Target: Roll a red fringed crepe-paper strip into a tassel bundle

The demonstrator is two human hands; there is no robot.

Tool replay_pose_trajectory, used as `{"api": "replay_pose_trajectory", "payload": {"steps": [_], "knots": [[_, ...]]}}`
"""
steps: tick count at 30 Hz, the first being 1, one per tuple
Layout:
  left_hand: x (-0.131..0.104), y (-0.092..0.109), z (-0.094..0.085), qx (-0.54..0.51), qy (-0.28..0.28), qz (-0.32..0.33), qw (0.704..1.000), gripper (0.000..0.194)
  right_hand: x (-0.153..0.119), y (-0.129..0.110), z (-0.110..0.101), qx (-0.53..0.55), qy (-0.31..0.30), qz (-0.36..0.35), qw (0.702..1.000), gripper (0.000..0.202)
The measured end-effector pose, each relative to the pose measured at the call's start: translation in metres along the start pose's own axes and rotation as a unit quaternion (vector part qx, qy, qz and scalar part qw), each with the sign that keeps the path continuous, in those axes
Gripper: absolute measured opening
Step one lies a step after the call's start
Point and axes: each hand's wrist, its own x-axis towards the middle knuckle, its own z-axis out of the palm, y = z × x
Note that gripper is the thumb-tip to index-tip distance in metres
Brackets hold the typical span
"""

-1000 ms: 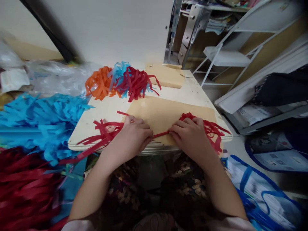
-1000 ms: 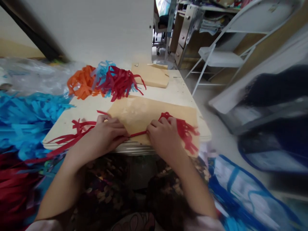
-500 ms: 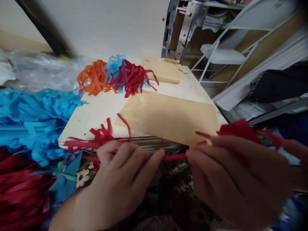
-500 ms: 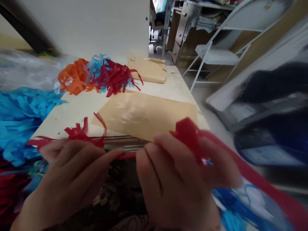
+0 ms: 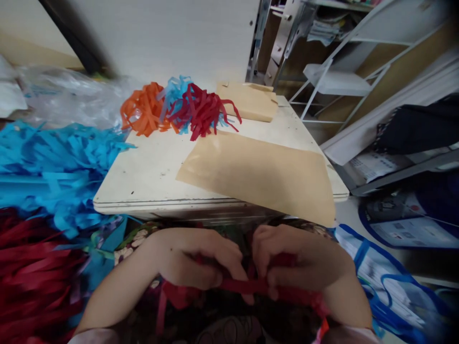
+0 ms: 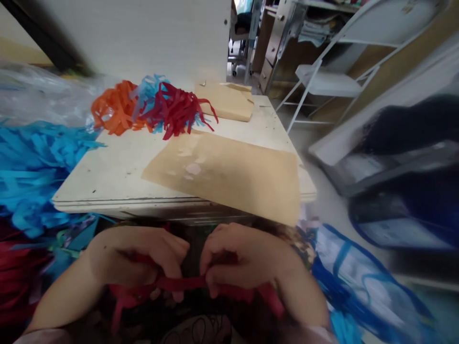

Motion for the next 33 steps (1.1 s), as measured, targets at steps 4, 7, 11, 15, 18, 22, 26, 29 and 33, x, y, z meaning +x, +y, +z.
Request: {"api": "replay_pose_trajectory", "payload": {"steps": [4, 7, 11, 15, 18, 22, 26, 29, 33], "knots": [[0.006, -0.012, 0.008, -0.151, 0.103, 0.066, 0.981, 0.028, -0.001, 0.015, 0.007, 0.177, 0.07, -0.029, 0.981, 0.012], [0.013, -0.025, 0.014, -0.243, 0.202, 0.09, 0.945, 0.023, 0.003, 0.019, 0.011, 0.223, 0.166, -0.034, 0.96, 0.012], [0.02, -0.035, 0.016, -0.332, 0.282, 0.093, 0.895, 0.019, 0.01, 0.018, 0.016, 0.219, 0.292, -0.001, 0.931, 0.01], [0.022, -0.034, 0.013, -0.353, 0.32, 0.056, 0.878, 0.014, 0.014, 0.013, 0.019, 0.21, 0.323, 0.021, 0.923, 0.008], [0.021, -0.03, 0.011, -0.319, 0.343, 0.012, 0.884, 0.018, 0.016, 0.013, 0.02, 0.215, 0.328, 0.023, 0.919, 0.008], [0.02, -0.029, 0.009, -0.217, 0.37, 0.013, 0.903, 0.014, 0.019, 0.016, 0.021, 0.226, 0.333, 0.027, 0.915, 0.008], [0.019, -0.032, 0.006, -0.138, 0.356, 0.06, 0.922, 0.007, 0.019, 0.016, 0.022, 0.23, 0.32, 0.018, 0.919, 0.007], [0.019, -0.036, 0.004, -0.128, 0.338, 0.085, 0.929, 0.007, 0.019, 0.014, 0.022, 0.221, 0.317, 0.015, 0.922, 0.007], [0.021, -0.039, 0.002, -0.156, 0.321, 0.102, 0.928, 0.007, 0.019, 0.013, 0.021, 0.214, 0.312, 0.02, 0.926, 0.006]]}}
